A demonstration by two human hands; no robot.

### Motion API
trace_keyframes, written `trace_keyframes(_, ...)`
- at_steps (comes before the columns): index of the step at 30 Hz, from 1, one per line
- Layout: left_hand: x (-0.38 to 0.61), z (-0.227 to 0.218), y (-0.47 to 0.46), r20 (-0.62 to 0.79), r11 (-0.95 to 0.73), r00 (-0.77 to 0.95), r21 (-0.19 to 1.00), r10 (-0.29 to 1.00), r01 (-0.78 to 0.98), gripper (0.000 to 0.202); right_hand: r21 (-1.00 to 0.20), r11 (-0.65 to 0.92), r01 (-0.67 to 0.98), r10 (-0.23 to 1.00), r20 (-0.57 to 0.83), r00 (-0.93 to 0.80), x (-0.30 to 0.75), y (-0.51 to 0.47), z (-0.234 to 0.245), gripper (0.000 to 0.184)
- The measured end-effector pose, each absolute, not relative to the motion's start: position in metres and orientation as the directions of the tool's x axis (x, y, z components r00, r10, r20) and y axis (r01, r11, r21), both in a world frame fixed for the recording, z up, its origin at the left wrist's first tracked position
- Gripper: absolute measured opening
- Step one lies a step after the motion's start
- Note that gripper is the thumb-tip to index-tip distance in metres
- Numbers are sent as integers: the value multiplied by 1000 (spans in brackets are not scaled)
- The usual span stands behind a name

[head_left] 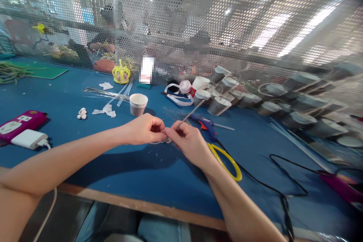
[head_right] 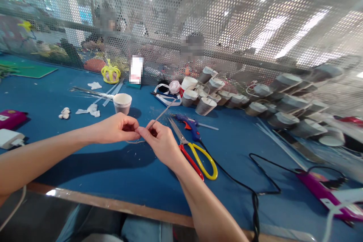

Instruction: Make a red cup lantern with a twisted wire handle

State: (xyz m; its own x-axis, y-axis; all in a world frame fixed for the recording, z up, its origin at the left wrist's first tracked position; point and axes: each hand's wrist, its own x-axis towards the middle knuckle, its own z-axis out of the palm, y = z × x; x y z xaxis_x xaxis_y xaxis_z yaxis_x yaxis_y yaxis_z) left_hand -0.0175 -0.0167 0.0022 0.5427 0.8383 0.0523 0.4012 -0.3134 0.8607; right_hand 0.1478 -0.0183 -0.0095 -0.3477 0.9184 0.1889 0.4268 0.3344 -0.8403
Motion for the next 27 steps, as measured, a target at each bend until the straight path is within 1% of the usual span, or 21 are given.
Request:
trace_keyframes(5, -18, 1, -16, 36, -280, 545, 885, 838, 371, 16, -871, 310, 380, 917, 167, -363, 146, -21, -8, 29)
trace_keyframes(9, -19, 1, -14, 10, -191, 560, 945, 829, 266, 14, -943, 259, 209, 877, 138, -460, 150, -22, -6, 20)
trace_keyframes(12, -19, 1, -14, -12, -154, 571, 958, 821, 243, 17, -961, 228, 154, 856, 123, -503, 152, -21, -7, 19)
trace_keyframes(14, -19, 2, -15, -14, -160, 584, 956, 812, 246, 17, -963, 218, 157, 856, 112, -505, 153, -20, -8, 20)
trace_keyframes(19, -21, 9, -15, 16, -225, 600, 935, 800, 275, 7, -955, 227, 190, 883, 119, -455, 153, -18, -9, 24)
trace_keyframes(23, -22, 12, -14, 65, -313, 574, 885, 817, 346, 8, -933, 265, 242, 895, 145, -422, 152, -18, -8, 23)
trace_keyframes(27, -21, 11, -15, 88, -351, 560, 856, 824, 381, 9, -897, 313, 312, 894, 168, -415, 152, -19, -7, 22)
